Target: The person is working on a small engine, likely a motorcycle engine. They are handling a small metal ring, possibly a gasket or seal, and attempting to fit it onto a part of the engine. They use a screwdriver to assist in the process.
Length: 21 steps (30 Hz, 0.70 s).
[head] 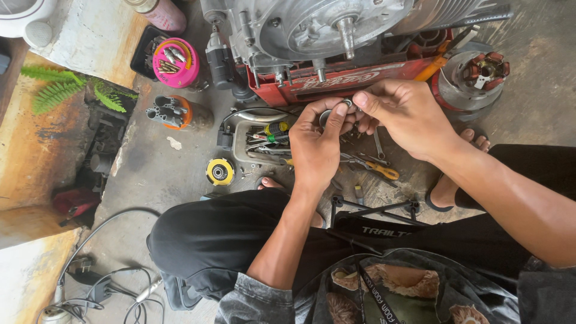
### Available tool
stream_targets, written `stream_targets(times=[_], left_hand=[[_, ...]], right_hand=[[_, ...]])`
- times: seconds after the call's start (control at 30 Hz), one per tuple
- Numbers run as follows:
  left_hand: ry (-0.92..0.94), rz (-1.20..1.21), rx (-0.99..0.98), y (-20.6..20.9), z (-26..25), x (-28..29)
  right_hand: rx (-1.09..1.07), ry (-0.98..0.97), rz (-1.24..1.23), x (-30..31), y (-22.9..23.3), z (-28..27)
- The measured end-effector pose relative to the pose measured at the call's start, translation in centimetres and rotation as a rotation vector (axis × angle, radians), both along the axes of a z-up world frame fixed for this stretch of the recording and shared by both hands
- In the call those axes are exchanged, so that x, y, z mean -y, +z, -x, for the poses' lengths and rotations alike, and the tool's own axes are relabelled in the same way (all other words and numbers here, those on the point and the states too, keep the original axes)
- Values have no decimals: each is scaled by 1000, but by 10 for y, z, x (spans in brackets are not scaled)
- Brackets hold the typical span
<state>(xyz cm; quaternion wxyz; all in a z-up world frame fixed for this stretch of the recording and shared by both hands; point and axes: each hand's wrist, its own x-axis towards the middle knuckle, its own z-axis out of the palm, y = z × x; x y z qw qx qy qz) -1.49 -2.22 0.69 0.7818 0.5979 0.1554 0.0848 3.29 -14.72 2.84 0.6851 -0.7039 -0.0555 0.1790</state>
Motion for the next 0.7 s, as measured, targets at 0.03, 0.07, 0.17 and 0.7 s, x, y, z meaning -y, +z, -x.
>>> stream_targets(times=[0.03,0.07,0.17,0.7], left_hand=[[-1,1,-1,-2,-1,0],[5,41,-30,-5,-2,0],[35,152,-87,-6,-3,1],[83,364,-157,-13,-4,3]], right_hand=[[-1,-1,1,-1,1,0],[-8,-9,3,-2,2,0],[-25,-19,7,-3,4,0],[-65,-58,-99,-3,-21,-1]])
